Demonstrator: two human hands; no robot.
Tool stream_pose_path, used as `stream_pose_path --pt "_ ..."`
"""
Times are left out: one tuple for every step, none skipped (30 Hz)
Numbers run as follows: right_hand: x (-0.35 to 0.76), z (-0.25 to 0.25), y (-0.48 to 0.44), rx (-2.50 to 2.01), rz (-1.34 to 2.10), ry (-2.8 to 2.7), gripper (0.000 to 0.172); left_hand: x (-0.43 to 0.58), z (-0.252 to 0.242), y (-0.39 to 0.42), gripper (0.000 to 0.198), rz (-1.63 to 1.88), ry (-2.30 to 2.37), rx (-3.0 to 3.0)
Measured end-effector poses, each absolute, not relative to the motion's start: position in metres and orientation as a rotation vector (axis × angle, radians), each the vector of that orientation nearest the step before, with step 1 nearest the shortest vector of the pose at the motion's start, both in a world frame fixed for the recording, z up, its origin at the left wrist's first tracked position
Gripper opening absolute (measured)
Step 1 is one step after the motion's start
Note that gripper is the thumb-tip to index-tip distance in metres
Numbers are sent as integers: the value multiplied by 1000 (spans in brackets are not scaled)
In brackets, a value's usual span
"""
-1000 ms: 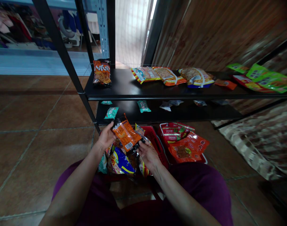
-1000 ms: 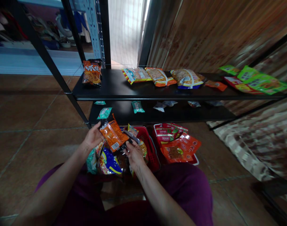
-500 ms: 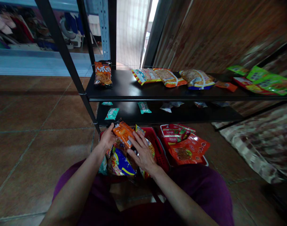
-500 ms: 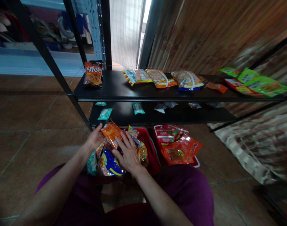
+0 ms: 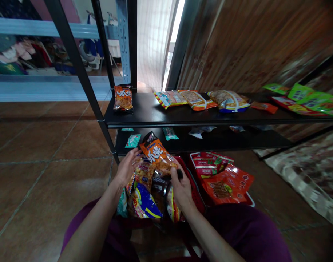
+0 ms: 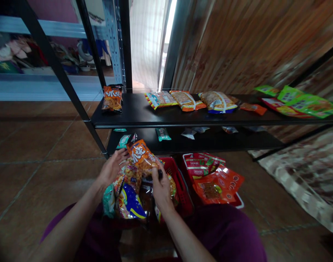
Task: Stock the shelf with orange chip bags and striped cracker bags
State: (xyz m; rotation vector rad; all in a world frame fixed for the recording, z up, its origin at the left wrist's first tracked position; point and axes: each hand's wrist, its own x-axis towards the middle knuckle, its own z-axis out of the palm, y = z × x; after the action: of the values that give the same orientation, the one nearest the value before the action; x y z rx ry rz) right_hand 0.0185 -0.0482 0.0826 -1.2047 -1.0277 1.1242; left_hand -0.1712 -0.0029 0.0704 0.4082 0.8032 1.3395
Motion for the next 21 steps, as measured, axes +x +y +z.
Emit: stream_pose_path --pt "15 88 -47 -1174 1288 -806 45 -170 69 -3 33 1342 817 421" --pt "11 92 -47 -1140 1430 -612 47 -169 66 -3 33 1324 811 422" --pt "8 93 -48 -1114 1541 -450 47 -168 63 -3 32 1295 793 414" --pt "5 93 -50 -1106 1621 -326 47 -166 60 -3 31 1278 777 398" --pt "2 90 -53 -1110 1676 -240 45 -164 57 -3 30 1282 779 378" --pt "0 86 -56 -1115 1711 -189 44 -162 54 -3 29 1299 800 357" --pt "-2 81 -59 -1115 1735 -163 44 -161 52 -3 29 1321 830 335" --pt "-3 75 -62 -1111 1751 -152 45 -159 51 -3 30 1338 857 315" --pt "-3 70 -65 -1109 1765 -148 46 -158 50 -4 31 1347 875 298" --pt "-3 66 -68 -1111 1779 -145 48 -157 51 -4 33 1347 885 287" --pt "-3 62 -70 -1120 1793 -136 49 -157 52 -4 33 1343 889 280" --pt "-3 59 -72 -1139 1802 -124 49 -157 54 -5 32 1337 891 271" --pt "-2 57 -74 -1160 1810 -116 49 -157 57 -5 29 1329 895 254" --pt "-2 56 -76 -1180 1816 -113 49 -157 59 -5 26 1318 903 229" --pt "-3 54 -78 -1194 1822 -116 48 -158 62 -5 22 1310 916 201" --pt "-4 52 -80 -1207 1824 -124 47 -159 64 -5 19 1307 931 174" --pt "-5 50 -81 -1219 1824 -141 47 -160 66 -4 19 1310 946 148" --pt "-7 47 -83 -1228 1824 -167 48 -162 67 -4 19 1322 960 127" --pt "-9 45 -84 -1237 1824 -198 49 -163 67 -3 19 1342 973 111" --pt "-11 42 -84 -1245 1823 -231 50 -165 67 -2 19 1363 984 102" --pt "-13 40 -85 -1250 1820 -261 51 -167 67 -2 18 1378 997 96"
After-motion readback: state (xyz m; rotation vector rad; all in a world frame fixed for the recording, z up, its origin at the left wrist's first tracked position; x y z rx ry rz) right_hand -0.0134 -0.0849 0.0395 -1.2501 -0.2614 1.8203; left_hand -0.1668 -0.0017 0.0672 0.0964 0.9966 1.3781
